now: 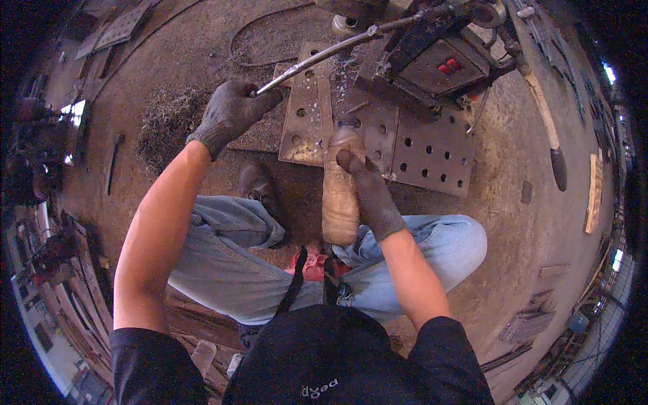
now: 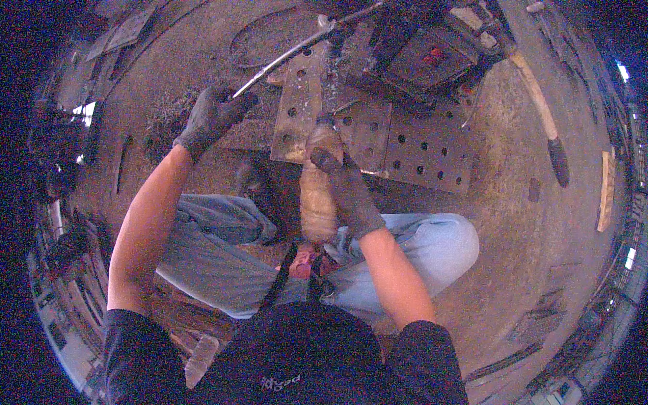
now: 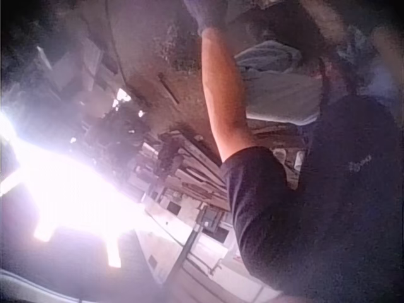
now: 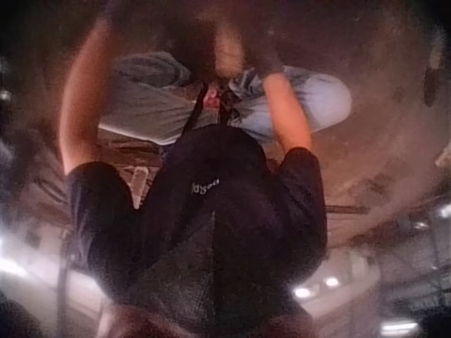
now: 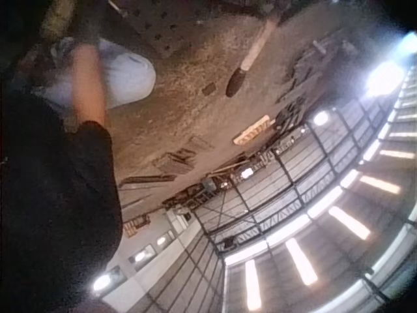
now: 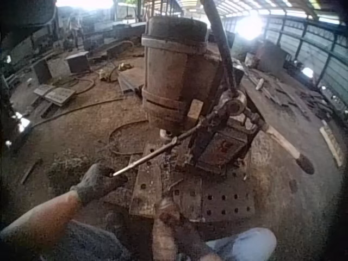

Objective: The person operates a drill press to drill holes into a perforated metal plate. They hold the plate with gloved hands, adjust its position, and use the drill press lever to lower the drill bit. The person also clears metal shavings from the work area.

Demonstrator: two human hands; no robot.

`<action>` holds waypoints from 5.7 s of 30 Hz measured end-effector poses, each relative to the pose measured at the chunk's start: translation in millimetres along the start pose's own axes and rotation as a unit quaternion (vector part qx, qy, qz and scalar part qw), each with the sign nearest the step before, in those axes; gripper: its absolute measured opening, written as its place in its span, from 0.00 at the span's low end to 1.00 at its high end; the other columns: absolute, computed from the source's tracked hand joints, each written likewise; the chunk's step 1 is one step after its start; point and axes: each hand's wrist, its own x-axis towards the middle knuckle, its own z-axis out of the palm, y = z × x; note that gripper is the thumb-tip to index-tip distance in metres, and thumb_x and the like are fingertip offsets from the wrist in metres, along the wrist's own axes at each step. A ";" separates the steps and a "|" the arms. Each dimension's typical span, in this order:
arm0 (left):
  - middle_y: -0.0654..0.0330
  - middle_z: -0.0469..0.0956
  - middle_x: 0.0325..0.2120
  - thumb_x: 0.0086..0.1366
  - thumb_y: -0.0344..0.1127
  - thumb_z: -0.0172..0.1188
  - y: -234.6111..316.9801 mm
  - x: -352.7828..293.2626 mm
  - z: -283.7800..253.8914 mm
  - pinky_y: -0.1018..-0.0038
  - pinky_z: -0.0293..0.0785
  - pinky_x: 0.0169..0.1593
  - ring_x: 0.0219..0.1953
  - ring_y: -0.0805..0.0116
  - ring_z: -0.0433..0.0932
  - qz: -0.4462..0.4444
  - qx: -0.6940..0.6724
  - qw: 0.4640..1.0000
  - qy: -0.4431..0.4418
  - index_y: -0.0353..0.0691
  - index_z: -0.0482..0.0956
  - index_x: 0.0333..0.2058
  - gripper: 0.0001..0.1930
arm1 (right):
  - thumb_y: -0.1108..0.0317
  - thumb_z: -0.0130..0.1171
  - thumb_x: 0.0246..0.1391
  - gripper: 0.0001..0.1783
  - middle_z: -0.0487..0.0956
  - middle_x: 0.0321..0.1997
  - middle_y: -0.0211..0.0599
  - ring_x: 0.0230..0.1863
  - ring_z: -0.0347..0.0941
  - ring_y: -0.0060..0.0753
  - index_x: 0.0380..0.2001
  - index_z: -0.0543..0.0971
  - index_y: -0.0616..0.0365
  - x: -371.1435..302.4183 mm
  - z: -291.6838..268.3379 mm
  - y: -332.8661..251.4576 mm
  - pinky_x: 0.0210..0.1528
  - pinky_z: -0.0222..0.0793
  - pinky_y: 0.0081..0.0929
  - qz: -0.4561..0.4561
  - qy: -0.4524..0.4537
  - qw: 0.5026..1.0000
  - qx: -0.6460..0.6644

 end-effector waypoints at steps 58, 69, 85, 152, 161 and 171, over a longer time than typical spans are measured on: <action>0.48 0.81 0.20 0.56 0.66 0.63 -9.3 4.1 7.3 0.60 0.73 0.34 0.26 0.54 0.82 0.016 -0.004 1.000 0.025 0.38 0.86 0.27 0.30 | 0.47 0.64 0.58 0.26 0.80 0.37 0.36 0.31 0.79 0.31 0.48 0.76 0.57 9.7 -7.0 4.3 0.33 0.79 0.32 0.094 0.028 0.993 0.060; 0.47 0.80 0.20 0.57 0.66 0.62 -0.2 1.1 2.9 0.60 0.73 0.34 0.26 0.54 0.81 -0.010 0.020 1.000 0.007 0.38 0.87 0.29 0.31 | 0.47 0.64 0.57 0.29 0.79 0.40 0.37 0.36 0.79 0.31 0.51 0.75 0.58 5.4 -3.2 -2.6 0.38 0.79 0.33 0.092 0.014 0.994 0.061; 0.47 0.81 0.21 0.56 0.67 0.63 -12.0 5.1 11.5 0.59 0.74 0.34 0.26 0.51 0.82 0.004 -0.005 1.000 0.025 0.37 0.86 0.29 0.32 | 0.47 0.68 0.52 0.39 0.77 0.49 0.39 0.44 0.78 0.33 0.59 0.69 0.61 -9.7 13.4 -12.5 0.45 0.77 0.32 -0.002 -0.008 1.000 -0.001; 0.51 0.82 0.21 0.56 0.66 0.63 -17.5 3.6 15.7 0.61 0.75 0.36 0.27 0.57 0.82 0.000 -0.019 0.999 0.030 0.39 0.88 0.33 0.30 | 0.48 0.63 0.58 0.26 0.80 0.37 0.38 0.31 0.79 0.32 0.49 0.76 0.57 14.5 -4.1 8.9 0.33 0.80 0.33 0.081 0.011 0.996 0.046; 0.51 0.82 0.21 0.57 0.67 0.62 -3.8 2.5 13.0 0.60 0.75 0.35 0.27 0.55 0.83 0.013 0.006 1.000 0.016 0.39 0.87 0.31 0.31 | 0.46 0.65 0.55 0.30 0.78 0.42 0.36 0.37 0.79 0.32 0.51 0.74 0.58 4.6 -5.0 3.0 0.39 0.79 0.33 0.031 0.010 0.999 0.029; 0.49 0.82 0.22 0.57 0.68 0.62 -15.5 5.7 18.5 0.60 0.75 0.36 0.29 0.52 0.84 0.019 -0.011 0.999 0.034 0.39 0.87 0.31 0.32 | 0.44 0.65 0.53 0.38 0.76 0.48 0.39 0.48 0.76 0.32 0.58 0.71 0.61 -22.1 19.7 -29.6 0.48 0.76 0.34 -0.002 0.008 1.000 -0.005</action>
